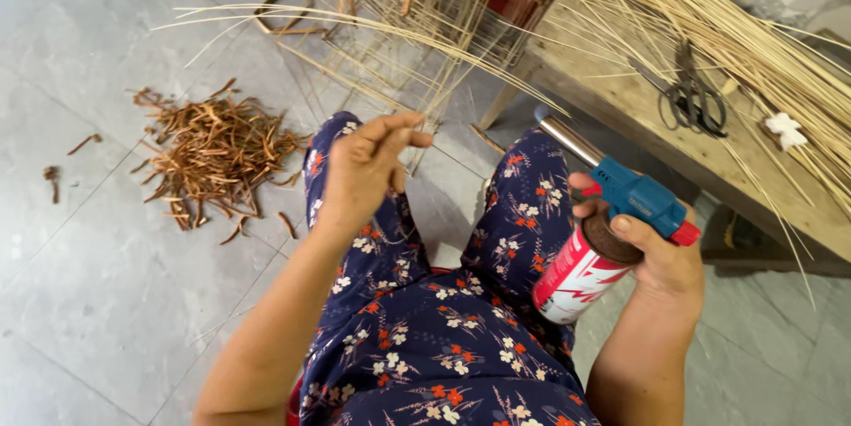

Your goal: The person sits on a low stool and uses a handheld blowtorch to heat thin dried plant strips. They repeatedly pick up individual strips, apply the flame to soften them, and insert them into a wire basket frame to continue weaving.

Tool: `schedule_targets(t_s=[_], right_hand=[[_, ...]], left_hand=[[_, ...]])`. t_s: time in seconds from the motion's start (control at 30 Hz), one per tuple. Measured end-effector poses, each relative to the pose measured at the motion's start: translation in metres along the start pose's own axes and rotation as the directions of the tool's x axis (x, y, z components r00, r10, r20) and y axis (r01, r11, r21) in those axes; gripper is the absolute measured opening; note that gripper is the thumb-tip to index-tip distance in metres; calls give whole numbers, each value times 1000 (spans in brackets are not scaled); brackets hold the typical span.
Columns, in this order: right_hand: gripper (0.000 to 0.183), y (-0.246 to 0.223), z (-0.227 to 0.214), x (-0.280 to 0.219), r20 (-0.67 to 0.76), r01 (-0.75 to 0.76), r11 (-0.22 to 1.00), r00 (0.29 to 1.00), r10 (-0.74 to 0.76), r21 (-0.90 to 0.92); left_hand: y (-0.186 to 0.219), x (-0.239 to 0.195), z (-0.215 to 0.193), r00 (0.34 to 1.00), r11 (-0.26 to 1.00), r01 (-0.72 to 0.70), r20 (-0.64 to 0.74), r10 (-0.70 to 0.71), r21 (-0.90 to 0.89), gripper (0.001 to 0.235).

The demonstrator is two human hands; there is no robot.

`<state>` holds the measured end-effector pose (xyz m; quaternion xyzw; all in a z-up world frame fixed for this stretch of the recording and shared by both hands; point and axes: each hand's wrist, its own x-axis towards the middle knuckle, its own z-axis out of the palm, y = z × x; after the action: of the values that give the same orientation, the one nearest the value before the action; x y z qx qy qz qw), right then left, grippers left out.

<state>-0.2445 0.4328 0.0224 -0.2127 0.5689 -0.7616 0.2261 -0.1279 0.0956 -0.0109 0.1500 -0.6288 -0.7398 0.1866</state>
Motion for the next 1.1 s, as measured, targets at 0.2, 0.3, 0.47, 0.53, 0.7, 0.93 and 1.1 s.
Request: schedule_targets(t_s=[0.2,0.3,0.47,0.53,0.7,0.93,1.1], right_hand=[[61,9,12,3,136,-27,998,990,34,-53],[61,18,22,6,176,-64,995,982,76,-75],[62,32,33,19,250,-117,989,958,138,-95],[61,35,36,23,229,-136,987,962,151,-81],[49,38,32,27,122,-174,984,977,177,-32],[45,31,23,30,55,-234,972,971,234,-6],[47,30,27,27,140,-257,965,955,260,-45]], left_hand=[[-17,-4,19,994,986,95,-68,-87,138,22],[-22,-11,13,997,963,23,-78,-2,268,21],[-28,-25,4,996,961,-20,-80,44,276,18],[-26,-30,0,995,954,4,-95,25,299,17],[-18,-42,-11,993,935,69,-118,-30,347,17],[-18,-61,-29,983,945,161,-135,-127,283,17],[-21,-77,-43,980,919,173,-151,-126,355,18]])
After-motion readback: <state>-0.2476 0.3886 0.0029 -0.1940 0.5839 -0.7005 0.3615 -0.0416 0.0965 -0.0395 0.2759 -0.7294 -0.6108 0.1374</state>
